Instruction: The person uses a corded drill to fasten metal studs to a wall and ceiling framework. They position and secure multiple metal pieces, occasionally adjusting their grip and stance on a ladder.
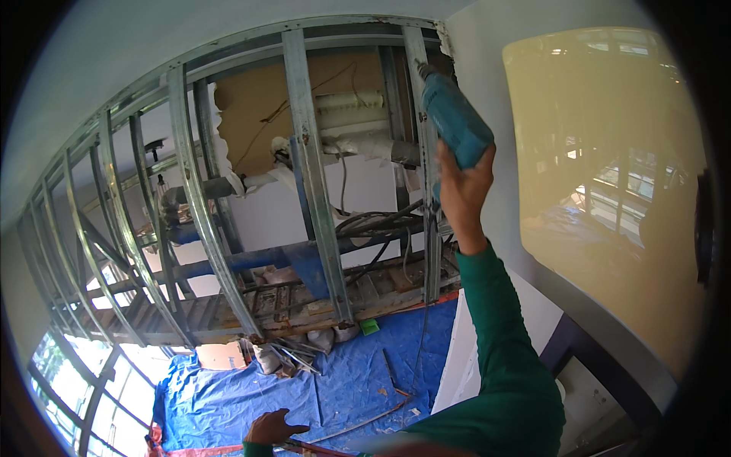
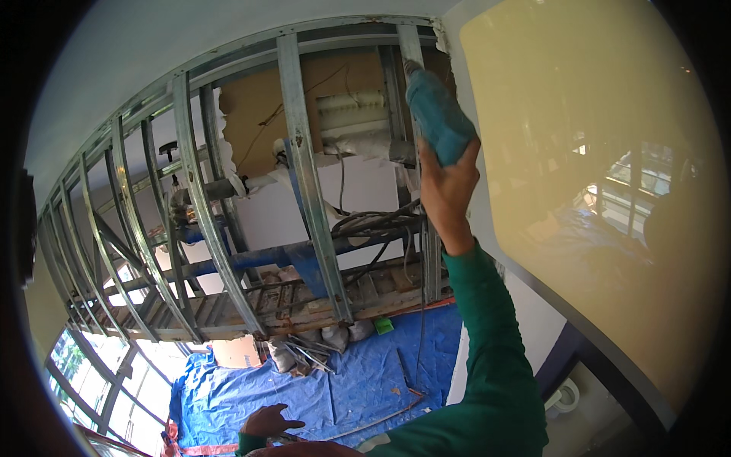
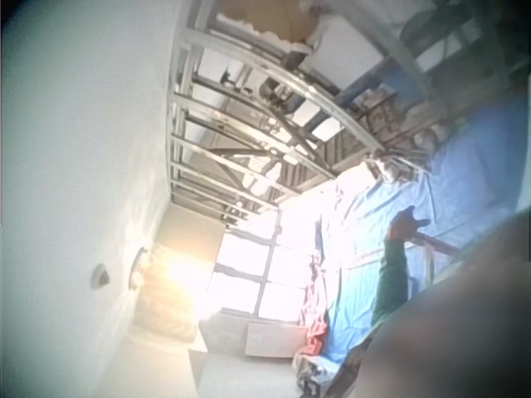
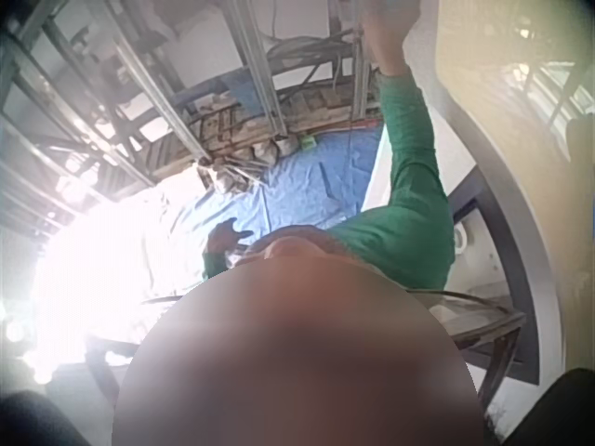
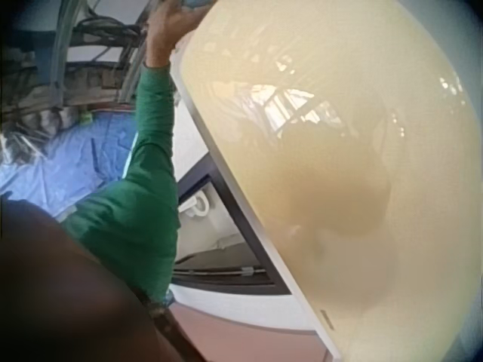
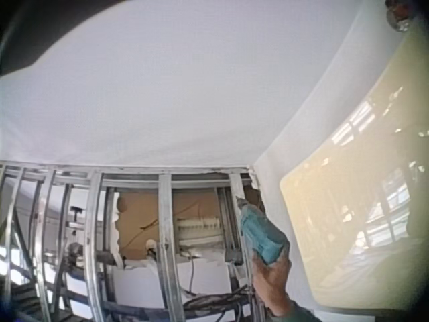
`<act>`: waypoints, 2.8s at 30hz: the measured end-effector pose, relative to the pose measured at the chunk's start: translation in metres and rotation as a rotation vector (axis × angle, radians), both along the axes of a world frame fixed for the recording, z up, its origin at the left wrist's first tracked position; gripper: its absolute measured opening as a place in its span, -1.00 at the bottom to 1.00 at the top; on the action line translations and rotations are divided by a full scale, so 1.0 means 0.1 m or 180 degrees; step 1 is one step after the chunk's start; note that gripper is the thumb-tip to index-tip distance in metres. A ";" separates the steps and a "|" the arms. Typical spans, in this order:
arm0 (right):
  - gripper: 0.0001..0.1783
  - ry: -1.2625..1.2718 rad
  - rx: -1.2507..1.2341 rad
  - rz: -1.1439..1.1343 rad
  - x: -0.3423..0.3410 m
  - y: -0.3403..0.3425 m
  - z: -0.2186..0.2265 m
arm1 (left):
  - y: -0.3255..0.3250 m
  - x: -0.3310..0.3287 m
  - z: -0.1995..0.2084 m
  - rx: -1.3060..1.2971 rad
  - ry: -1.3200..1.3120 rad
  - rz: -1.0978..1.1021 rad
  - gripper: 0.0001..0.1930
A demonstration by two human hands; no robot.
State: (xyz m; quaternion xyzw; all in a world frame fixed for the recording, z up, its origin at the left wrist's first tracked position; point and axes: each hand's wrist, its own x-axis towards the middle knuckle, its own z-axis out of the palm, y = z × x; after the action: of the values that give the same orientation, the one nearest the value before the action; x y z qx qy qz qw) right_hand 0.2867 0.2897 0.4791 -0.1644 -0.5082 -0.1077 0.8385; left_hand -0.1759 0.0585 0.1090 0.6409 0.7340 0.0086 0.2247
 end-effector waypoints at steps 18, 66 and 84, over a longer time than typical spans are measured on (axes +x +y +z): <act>-0.41 0.0341 -0.0374 0.0096 0.55 0.67 1.54 | -0.05 -0.07 -0.21 0.0627 0.0174 -0.0134 -0.01; -0.24 -0.0454 -0.1465 -0.2340 0.57 0.07 2.31 | -0.20 0.05 -0.05 0.1099 0.0042 0.0167 -0.22; -0.21 -0.0136 -0.0889 -0.2241 0.67 0.68 1.96 | -0.16 0.02 -0.11 0.1223 -0.0080 0.0237 -0.28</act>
State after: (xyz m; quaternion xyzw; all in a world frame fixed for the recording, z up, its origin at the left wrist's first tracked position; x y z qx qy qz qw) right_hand 0.3542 0.3576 0.6750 -0.4395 -0.4477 -0.3223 0.7089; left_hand -0.1741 0.0422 0.0977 0.6443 0.7391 0.1649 0.1069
